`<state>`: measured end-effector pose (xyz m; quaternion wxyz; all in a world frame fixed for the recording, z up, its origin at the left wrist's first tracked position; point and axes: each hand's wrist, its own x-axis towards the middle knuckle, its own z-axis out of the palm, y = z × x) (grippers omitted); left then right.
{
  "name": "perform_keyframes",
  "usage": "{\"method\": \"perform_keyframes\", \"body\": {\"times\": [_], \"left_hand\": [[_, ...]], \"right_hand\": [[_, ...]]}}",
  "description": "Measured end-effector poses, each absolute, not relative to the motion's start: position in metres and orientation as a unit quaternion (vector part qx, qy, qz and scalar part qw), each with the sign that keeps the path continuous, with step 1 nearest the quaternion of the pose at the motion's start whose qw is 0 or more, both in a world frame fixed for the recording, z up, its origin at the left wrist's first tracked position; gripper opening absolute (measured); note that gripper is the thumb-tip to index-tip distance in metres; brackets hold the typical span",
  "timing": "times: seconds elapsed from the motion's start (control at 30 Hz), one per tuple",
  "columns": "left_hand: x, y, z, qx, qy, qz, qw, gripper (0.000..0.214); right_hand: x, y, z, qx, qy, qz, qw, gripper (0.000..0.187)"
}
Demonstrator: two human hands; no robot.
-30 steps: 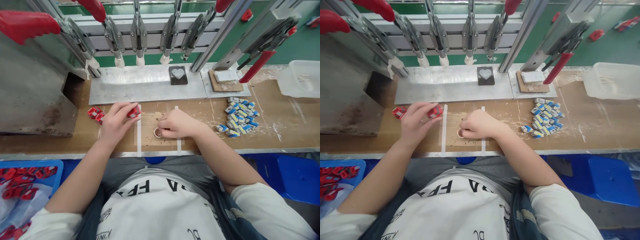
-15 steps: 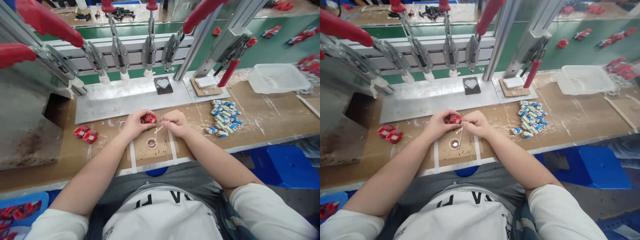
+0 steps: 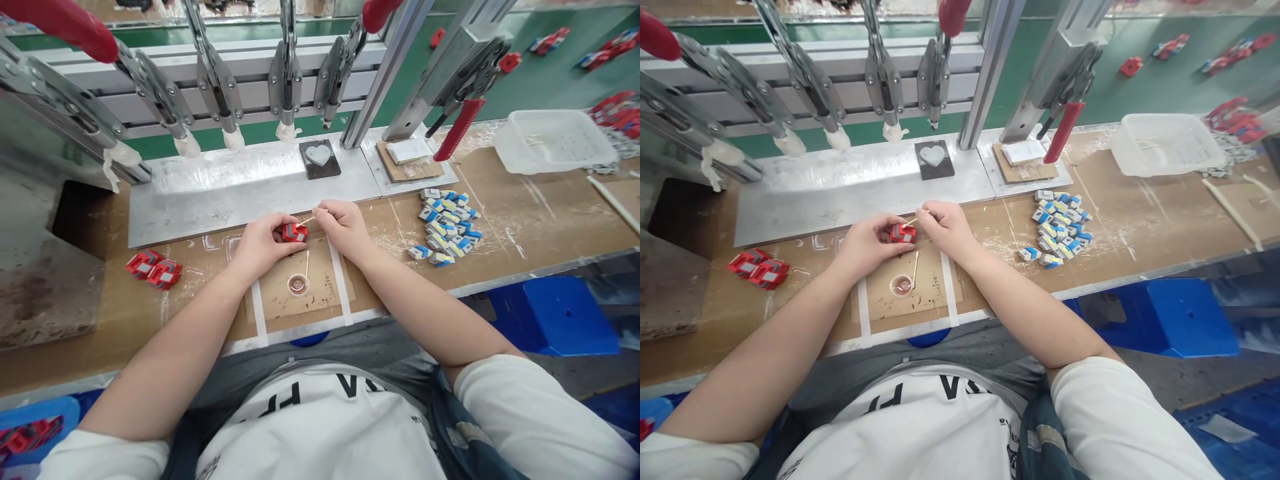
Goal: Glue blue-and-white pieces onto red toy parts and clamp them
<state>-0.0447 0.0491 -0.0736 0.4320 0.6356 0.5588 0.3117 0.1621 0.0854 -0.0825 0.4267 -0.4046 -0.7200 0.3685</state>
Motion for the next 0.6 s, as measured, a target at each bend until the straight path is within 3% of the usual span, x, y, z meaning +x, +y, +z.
{"method": "perform_keyframes", "body": {"times": [0.27,0.6], "left_hand": [[-0.0434,0.0482,-0.0747,0.628,0.557,0.323,0.438,0.042],[-0.0440,0.0451,-0.0801,0.642,0.548,0.348,0.407,0.039]], "right_hand": [[0.1634,0.0849,-0.0828,-0.391,-0.730,0.378,0.414,0.043],[0.1685,0.0846,-0.0775,-0.418,-0.764,0.279,0.405,0.040]]}}
